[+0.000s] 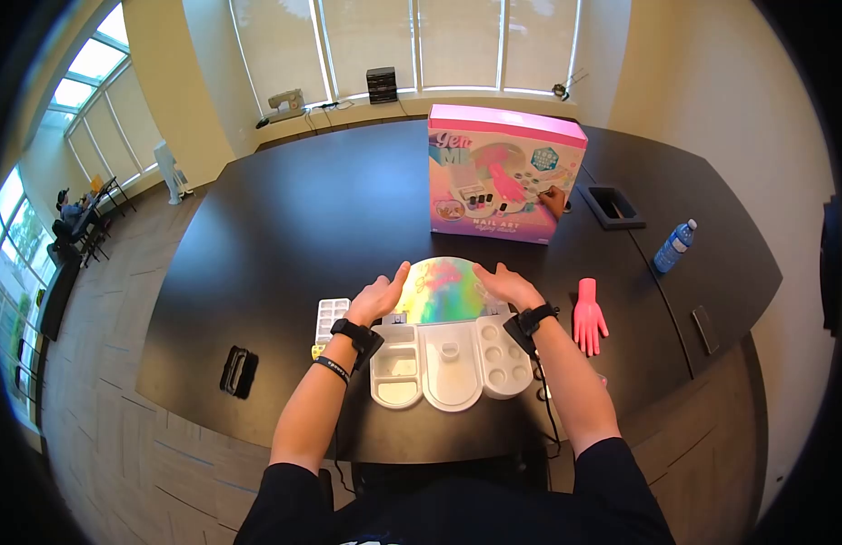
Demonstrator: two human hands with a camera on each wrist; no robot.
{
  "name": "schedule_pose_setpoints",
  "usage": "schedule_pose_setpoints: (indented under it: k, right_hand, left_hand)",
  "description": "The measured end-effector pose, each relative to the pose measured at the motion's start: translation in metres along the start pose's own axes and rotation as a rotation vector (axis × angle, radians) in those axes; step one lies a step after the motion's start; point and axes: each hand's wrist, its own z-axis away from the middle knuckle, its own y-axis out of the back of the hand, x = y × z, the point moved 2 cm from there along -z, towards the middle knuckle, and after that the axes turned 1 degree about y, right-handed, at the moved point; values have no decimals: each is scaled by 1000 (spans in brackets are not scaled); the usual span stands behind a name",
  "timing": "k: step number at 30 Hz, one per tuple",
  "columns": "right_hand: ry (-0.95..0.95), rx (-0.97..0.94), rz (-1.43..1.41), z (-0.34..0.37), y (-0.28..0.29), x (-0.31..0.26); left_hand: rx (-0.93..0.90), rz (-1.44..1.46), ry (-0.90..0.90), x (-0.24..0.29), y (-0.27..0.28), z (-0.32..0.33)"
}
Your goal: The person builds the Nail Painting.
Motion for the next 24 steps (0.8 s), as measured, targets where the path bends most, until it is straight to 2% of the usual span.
schedule_pose_setpoints:
  k: [5, 8, 10, 11, 18, 20, 22, 24]
  right_hand:
    - [-2, 5, 10, -5, -1, 0]
    - [-56, -72, -49, -9, 0, 2]
    - [-5, 53, -6, -8, 0, 2]
    - [-5, 53, -6, -8, 2, 2]
    - [55, 174, -88, 5, 18, -1]
    - [187, 272, -82, 0, 18, 8]
    - [214, 292, -93, -1, 18, 17]
    - [267, 358, -128, 3, 19, 23]
  left_hand:
    - [-62, 24, 28, 9, 6, 8]
    - [-85, 49, 31, 10, 7, 8]
    - [-53, 85, 7, 5, 5, 5]
    - [-52, 86, 7, 4, 6, 4]
    - [130, 121, -93, 6, 22, 18]
    - [166, 172, -125, 3, 29, 22]
    - [204, 220, -143, -10, 26, 16]
    - [290, 301, -279, -22, 24, 15]
